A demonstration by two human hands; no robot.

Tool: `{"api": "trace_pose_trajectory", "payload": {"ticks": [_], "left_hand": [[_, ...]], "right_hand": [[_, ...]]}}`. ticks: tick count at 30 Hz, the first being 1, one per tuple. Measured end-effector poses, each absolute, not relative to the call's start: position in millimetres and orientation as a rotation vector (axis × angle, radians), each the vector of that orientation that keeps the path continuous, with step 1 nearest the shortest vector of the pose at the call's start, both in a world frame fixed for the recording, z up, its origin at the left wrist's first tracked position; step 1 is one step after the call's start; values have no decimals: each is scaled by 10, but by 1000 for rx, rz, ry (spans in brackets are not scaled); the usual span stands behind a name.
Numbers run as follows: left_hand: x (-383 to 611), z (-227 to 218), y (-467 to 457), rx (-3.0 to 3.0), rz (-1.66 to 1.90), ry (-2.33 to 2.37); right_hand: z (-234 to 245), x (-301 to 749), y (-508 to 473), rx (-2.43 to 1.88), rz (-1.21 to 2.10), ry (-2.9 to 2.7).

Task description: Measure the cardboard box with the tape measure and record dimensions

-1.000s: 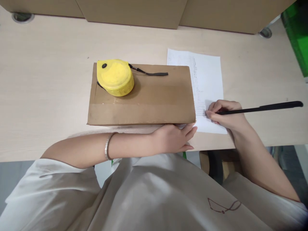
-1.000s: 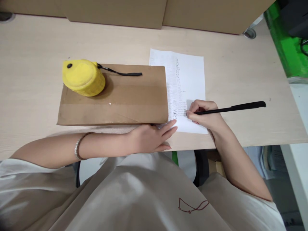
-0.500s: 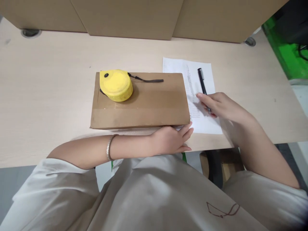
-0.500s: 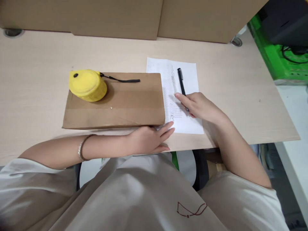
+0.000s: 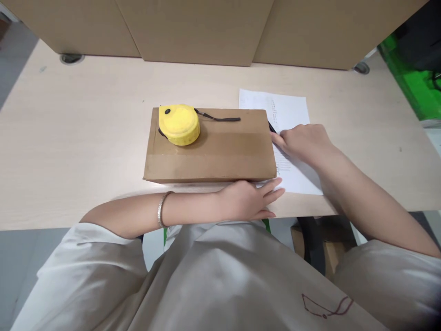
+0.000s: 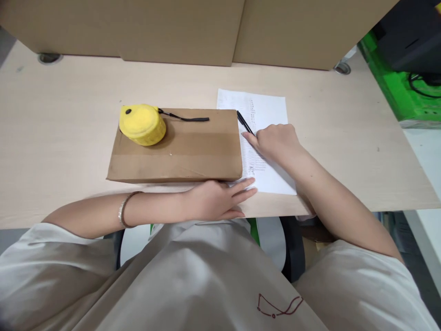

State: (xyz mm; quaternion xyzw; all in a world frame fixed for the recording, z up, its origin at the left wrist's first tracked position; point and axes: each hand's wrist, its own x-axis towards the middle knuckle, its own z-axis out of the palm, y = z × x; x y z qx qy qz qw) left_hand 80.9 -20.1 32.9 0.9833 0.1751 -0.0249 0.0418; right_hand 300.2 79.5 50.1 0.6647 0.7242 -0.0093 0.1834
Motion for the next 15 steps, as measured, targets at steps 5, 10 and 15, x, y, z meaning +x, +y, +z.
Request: {"api": "trace_pose_trajectory", "payload": {"ticks": [5, 10, 15], "left_hand": [[245, 631, -126, 3027, 220, 350], [-558, 968, -72, 2928, 787, 528], [-1058, 737, 143, 2484, 1407, 1168]], "right_hand": [[935, 2747, 911, 2048, 79, 2441], [1231, 1928, 946, 1486, -251, 3120], [1056, 1315, 1050, 1129, -359, 3162]]}}
